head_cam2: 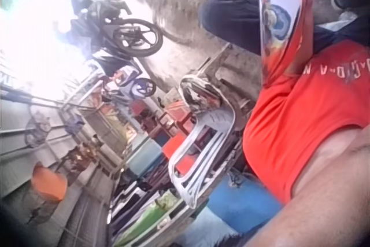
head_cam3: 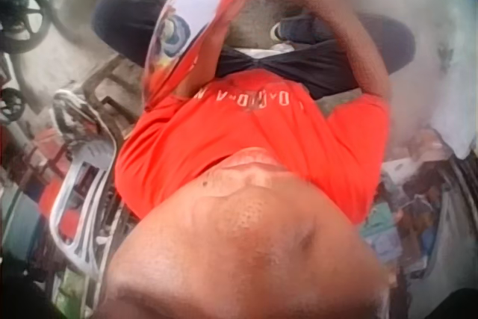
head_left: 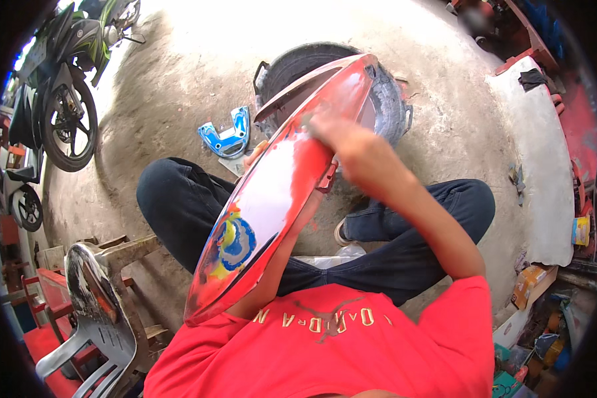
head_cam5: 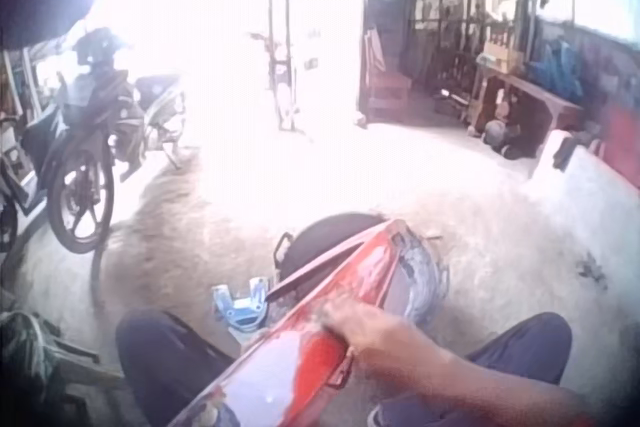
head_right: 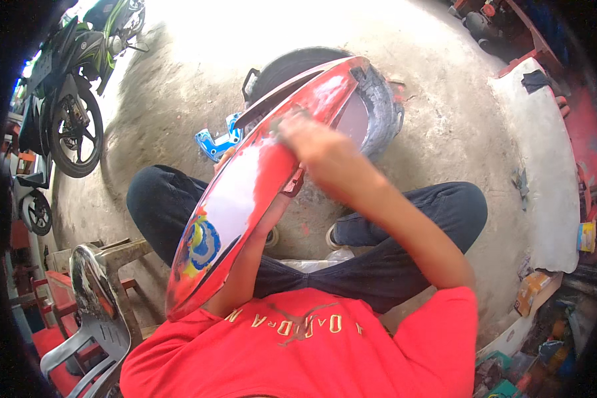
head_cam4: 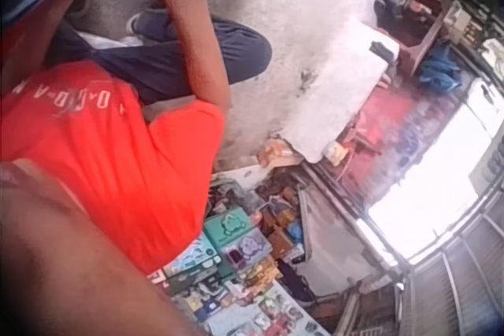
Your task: The person is sanding a red motorcycle fairing by hand with a piece of sandpaper while dipping the piece in a bucket of water.
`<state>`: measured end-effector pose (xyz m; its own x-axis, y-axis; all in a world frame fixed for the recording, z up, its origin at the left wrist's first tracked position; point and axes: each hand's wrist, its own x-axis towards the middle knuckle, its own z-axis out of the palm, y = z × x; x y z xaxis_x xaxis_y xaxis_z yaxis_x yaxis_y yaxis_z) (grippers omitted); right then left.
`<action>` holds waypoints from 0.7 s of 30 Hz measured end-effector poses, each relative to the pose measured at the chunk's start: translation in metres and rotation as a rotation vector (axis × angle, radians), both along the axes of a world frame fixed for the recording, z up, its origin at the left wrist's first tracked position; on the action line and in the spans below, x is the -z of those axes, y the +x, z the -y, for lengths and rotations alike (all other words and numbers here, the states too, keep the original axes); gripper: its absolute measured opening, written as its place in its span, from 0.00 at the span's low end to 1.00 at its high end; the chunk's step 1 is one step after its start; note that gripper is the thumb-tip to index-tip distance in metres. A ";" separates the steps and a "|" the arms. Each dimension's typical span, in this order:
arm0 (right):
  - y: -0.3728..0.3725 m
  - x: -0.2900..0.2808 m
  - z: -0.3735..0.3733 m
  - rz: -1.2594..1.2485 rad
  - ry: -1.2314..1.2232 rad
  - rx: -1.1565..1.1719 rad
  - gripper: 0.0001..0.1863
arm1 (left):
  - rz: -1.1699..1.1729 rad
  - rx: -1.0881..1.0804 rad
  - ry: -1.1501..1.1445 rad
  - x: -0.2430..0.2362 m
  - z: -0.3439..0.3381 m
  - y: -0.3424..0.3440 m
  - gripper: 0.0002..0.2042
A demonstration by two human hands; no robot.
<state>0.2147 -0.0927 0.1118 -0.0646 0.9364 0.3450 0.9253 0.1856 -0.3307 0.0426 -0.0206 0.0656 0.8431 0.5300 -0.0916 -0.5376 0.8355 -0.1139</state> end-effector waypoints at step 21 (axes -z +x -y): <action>-0.005 0.002 0.016 0.002 0.001 -0.068 0.29 | -0.076 0.044 0.058 0.062 -0.005 -0.005 0.26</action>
